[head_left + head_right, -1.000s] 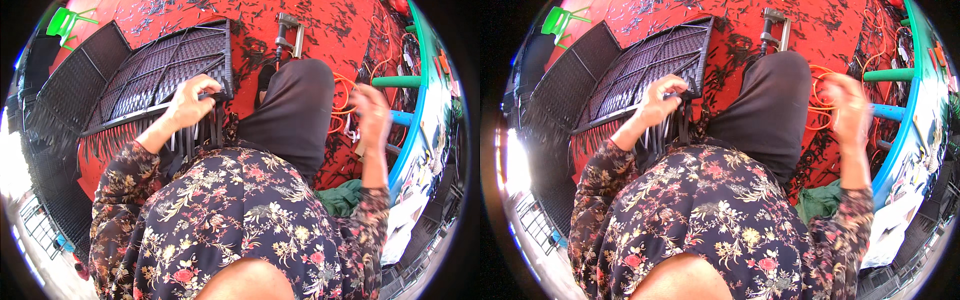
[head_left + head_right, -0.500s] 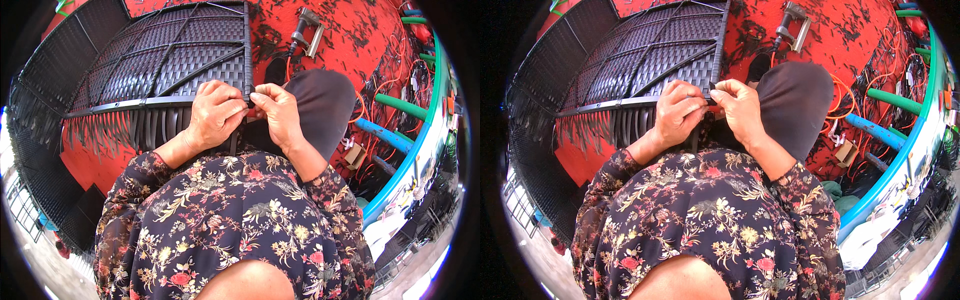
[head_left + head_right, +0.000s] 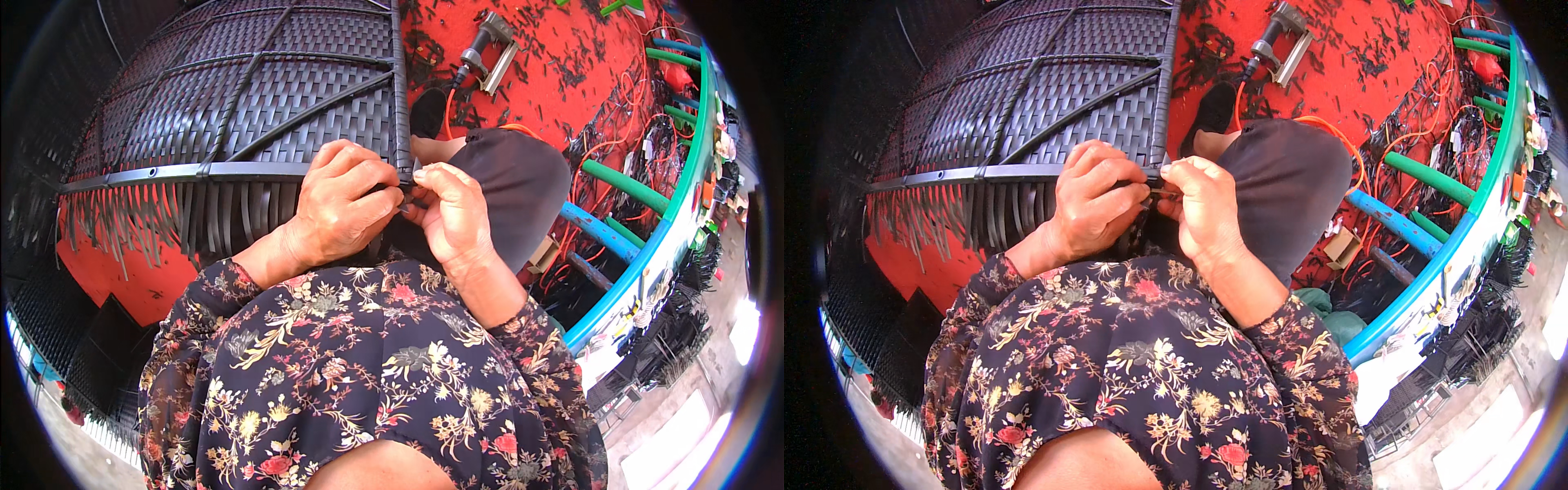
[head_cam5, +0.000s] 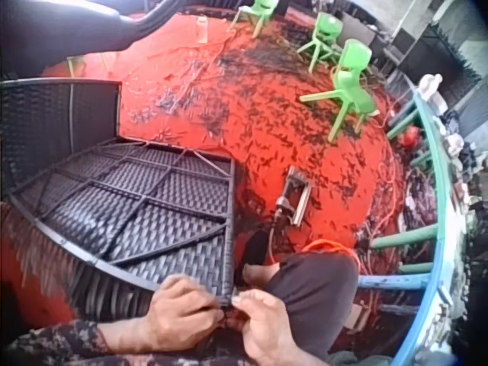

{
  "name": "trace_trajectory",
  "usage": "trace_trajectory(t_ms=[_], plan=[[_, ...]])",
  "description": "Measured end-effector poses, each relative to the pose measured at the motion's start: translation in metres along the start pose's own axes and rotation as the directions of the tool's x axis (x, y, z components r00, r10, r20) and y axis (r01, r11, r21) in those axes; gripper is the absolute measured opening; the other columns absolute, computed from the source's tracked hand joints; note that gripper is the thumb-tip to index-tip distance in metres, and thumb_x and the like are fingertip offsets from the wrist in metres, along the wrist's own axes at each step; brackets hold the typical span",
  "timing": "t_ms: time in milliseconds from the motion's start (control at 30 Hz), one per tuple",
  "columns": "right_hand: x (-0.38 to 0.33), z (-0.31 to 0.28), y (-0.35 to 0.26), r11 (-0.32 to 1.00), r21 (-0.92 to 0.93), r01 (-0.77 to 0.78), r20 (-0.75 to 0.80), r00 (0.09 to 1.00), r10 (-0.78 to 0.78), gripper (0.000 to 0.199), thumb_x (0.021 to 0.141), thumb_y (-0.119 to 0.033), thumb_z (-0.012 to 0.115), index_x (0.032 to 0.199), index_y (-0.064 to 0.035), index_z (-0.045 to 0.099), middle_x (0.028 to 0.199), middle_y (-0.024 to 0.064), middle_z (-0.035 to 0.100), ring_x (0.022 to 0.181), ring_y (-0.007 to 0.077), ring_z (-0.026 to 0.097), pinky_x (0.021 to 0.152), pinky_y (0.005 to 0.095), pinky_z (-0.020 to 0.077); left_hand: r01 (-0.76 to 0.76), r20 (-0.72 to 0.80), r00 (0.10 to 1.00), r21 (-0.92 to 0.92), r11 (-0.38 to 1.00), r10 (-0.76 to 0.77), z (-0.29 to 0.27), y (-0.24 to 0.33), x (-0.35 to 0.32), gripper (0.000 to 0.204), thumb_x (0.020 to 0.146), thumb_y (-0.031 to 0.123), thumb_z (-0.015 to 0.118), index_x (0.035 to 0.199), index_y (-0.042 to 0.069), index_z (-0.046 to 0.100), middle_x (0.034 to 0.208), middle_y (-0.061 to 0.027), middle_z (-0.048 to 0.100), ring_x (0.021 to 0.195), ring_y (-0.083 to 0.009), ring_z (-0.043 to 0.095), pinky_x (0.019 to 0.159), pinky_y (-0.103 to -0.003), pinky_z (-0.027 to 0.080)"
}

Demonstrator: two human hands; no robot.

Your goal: The person weaves black plastic strips through a furniture frame, uses a knife to trim the strips, and secures the woven material using pliers and by hand.

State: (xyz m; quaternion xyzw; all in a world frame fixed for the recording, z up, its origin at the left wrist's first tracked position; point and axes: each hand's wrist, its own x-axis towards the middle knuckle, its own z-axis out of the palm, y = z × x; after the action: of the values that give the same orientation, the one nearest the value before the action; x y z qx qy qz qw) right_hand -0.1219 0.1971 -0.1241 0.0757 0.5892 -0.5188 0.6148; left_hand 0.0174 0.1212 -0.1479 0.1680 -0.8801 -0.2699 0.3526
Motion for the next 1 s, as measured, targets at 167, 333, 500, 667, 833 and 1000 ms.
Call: trace_trajectory(t_ms=[167, 333, 500, 667, 833, 1000], plan=[[0.002, -0.003, -0.015, 0.986, -0.157, -0.054, 0.027, 0.998, 0.059, 0.006, 0.075, -0.012, 0.058, 0.071, -0.0085, 0.057, 0.070, 0.0009, 0.053, 0.065, 0.0124, 0.051, 0.056, 0.0276, 0.0412, -0.008, 0.021, 1.000, 0.006, 1.000, 0.008, 0.001, 0.003, 0.001, 0.018, 0.058, 0.008, 0.068, 0.073, 0.007, 0.059, 0.082, -0.0029, 0.057, 0.078, -0.0208, 0.056, 0.071, -0.036, 0.043], [0.012, -0.008, -0.032, 0.924, -0.334, -0.184, 0.067, 0.974, 0.218, 0.007, 0.073, -0.014, 0.058, 0.070, -0.0080, 0.057, 0.069, 0.0008, 0.053, 0.067, 0.0131, 0.052, 0.058, 0.0288, 0.0425, 0.007, 0.055, 0.998, 0.004, 1.000, -0.007, -0.001, 0.006, 0.004, 0.019, 0.056, 0.006, 0.067, 0.074, 0.004, 0.060, 0.083, -0.0066, 0.059, 0.078, -0.0242, 0.056, 0.072, -0.038, 0.044], [0.017, -0.008, -0.041, 0.862, -0.451, -0.230, 0.095, 0.948, 0.303, 0.006, 0.072, -0.014, 0.058, 0.068, -0.0085, 0.057, 0.069, 0.0006, 0.054, 0.065, 0.0128, 0.052, 0.059, 0.0292, 0.0430, 0.020, 0.075, 0.997, -0.006, 1.000, -0.019, 0.000, 0.007, 0.003, 0.017, 0.057, 0.006, 0.066, 0.072, 0.003, 0.058, 0.081, -0.0058, 0.058, 0.076, -0.0236, 0.056, 0.071, -0.037, 0.043], [0.013, -0.006, -0.045, 0.844, -0.475, -0.251, 0.069, 0.945, 0.319, 0.006, 0.071, -0.013, 0.058, 0.067, -0.0087, 0.057, 0.067, 0.0003, 0.054, 0.064, 0.0134, 0.053, 0.058, 0.0302, 0.0431, 0.029, 0.062, 0.998, -0.027, 0.999, -0.027, 0.000, 0.011, 0.005, 0.015, 0.058, 0.006, 0.065, 0.069, 0.004, 0.057, 0.080, -0.0052, 0.058, 0.074, -0.0231, 0.056, 0.070, -0.036, 0.043], [0.018, -0.009, -0.046, 0.816, -0.505, -0.282, 0.077, 0.927, 0.368, 0.007, 0.072, -0.013, 0.057, 0.066, -0.0087, 0.057, 0.067, 0.0008, 0.054, 0.063, 0.0138, 0.053, 0.058, 0.0314, 0.0438, 0.027, 0.034, 0.999, -0.035, 0.999, -0.026, 0.003, 0.013, 0.004, 0.015, 0.057, 0.006, 0.065, 0.068, 0.003, 0.056, 0.079, -0.0050, 0.057, 0.073, -0.0231, 0.056, 0.068, -0.035, 0.043], [0.020, -0.007, -0.046, 0.812, -0.500, -0.301, 0.056, 0.924, 0.377, 0.011, 0.076, -0.014, 0.060, 0.067, -0.0080, 0.056, 0.067, 0.0012, 0.054, 0.061, 0.0139, 0.052, 0.056, 0.0310, 0.0449, 0.040, 0.045, 0.998, -0.034, 0.999, -0.038, 0.002, 0.012, 0.004, 0.015, 0.056, 0.006, 0.065, 0.068, 0.003, 0.056, 0.079, -0.0052, 0.057, 0.073, -0.0230, 0.056, 0.067, -0.035, 0.043]])
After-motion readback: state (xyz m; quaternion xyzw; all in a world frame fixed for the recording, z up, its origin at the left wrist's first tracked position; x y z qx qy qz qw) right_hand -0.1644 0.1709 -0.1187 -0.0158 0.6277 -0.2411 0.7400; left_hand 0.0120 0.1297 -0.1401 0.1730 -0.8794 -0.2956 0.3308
